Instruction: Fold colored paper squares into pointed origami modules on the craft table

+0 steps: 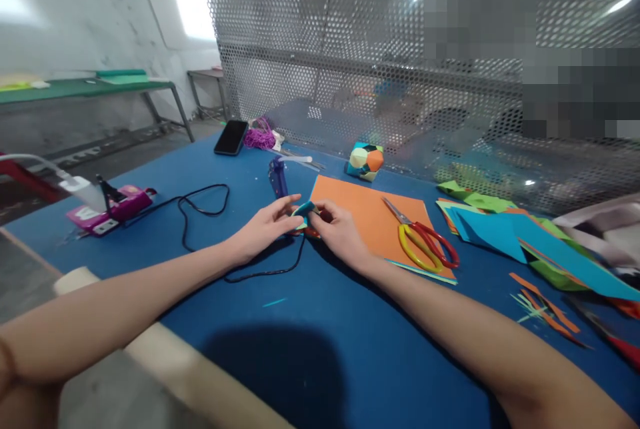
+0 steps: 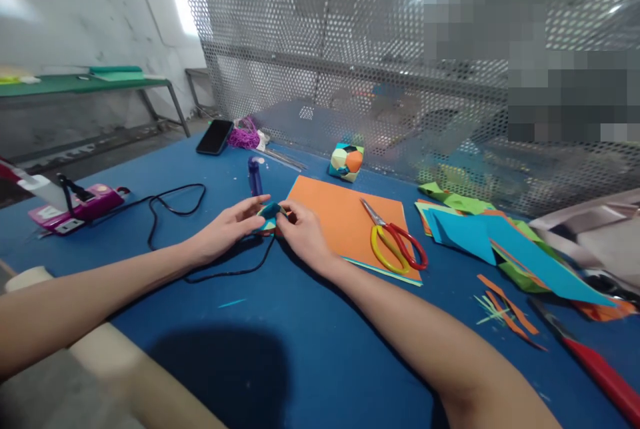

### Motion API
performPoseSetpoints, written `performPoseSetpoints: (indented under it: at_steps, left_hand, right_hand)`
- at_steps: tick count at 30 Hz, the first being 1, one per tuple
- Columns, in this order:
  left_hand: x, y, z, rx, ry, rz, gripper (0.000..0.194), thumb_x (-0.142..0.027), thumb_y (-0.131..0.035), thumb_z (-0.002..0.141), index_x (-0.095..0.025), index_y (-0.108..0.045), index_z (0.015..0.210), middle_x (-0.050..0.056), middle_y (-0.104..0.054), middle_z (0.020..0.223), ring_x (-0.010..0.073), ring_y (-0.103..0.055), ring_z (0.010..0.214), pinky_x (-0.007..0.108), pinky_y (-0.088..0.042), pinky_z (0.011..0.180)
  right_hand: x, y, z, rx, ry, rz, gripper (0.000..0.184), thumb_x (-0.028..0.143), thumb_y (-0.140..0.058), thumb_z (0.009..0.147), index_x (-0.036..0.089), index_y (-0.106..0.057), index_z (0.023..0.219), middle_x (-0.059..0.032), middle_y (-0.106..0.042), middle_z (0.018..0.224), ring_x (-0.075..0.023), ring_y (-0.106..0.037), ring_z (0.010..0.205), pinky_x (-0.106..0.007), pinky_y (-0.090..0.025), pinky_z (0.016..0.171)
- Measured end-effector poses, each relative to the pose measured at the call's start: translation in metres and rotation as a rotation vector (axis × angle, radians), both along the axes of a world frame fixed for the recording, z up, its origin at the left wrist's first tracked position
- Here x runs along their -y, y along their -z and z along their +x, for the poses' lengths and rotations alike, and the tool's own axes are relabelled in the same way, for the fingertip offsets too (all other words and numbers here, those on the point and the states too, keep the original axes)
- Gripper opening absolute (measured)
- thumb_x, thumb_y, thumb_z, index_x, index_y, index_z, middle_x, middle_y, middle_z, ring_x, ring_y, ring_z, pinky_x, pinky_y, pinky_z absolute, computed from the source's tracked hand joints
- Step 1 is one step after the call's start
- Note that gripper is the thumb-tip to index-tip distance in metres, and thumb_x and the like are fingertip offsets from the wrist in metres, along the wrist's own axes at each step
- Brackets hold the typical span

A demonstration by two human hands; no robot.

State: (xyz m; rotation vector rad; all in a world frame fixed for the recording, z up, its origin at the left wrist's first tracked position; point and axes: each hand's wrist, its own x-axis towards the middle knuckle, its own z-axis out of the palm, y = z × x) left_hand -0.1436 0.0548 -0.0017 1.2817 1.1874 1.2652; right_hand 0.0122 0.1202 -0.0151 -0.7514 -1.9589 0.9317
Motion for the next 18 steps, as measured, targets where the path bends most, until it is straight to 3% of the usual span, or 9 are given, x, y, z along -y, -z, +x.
performPoseSetpoints:
  at_steps: [4,10,14,18]
  left_hand:
    - [0.003,-0.002,0.001,0.009,-0.007,-0.022,0.054,-0.036,-0.062,0.076,-0.016,-0.05,0.124,0.012,-0.056,0.116,0.0194,-0.06,0.095,0.033,-0.051,0.08]
    - [0.004,-0.001,-0.003,-0.338,0.113,0.021,0.043,-0.04,-0.056,0.08,-0.017,-0.053,0.116,0.009,-0.06,0.113,0.02,-0.059,0.099,0.039,-0.046,0.093]
    - [0.012,-0.005,-0.001,-0.699,0.182,0.243,0.037,-0.035,-0.052,0.084,-0.016,-0.056,0.115,0.01,-0.057,0.118,0.0209,-0.056,0.106,0.039,-0.045,0.095]
    - [0.024,-0.007,0.005,-1.017,0.32,0.499,0.032,-0.031,-0.05,0.087,-0.019,-0.057,0.116,0.011,-0.052,0.128,0.0225,-0.048,0.118,0.04,-0.04,0.101]
  right_hand:
    - [-0.025,-0.004,0.014,0.008,0.073,0.027,0.008,0.023,-0.052,0.074,0.02,-0.046,0.079,0.0012,-0.057,0.072,-0.0126,-0.055,0.063,-0.026,-0.045,0.059]
    - [-0.065,0.005,0.061,0.137,0.112,0.153,0.012,0.016,-0.053,0.073,0.021,-0.045,0.081,-0.0071,-0.063,0.098,-0.0191,-0.061,0.093,-0.037,-0.049,0.083]
    - [-0.063,0.012,0.096,0.275,0.141,0.192,0.033,0.006,-0.049,0.069,0.019,-0.053,0.099,-0.0118,-0.06,0.115,-0.0246,-0.055,0.112,-0.047,-0.04,0.099]
    - [-0.044,0.012,0.122,0.383,0.167,0.31,0.048,0.001,-0.042,0.067,0.018,-0.052,0.11,-0.0132,-0.058,0.121,-0.0259,-0.051,0.118,-0.049,-0.038,0.102]
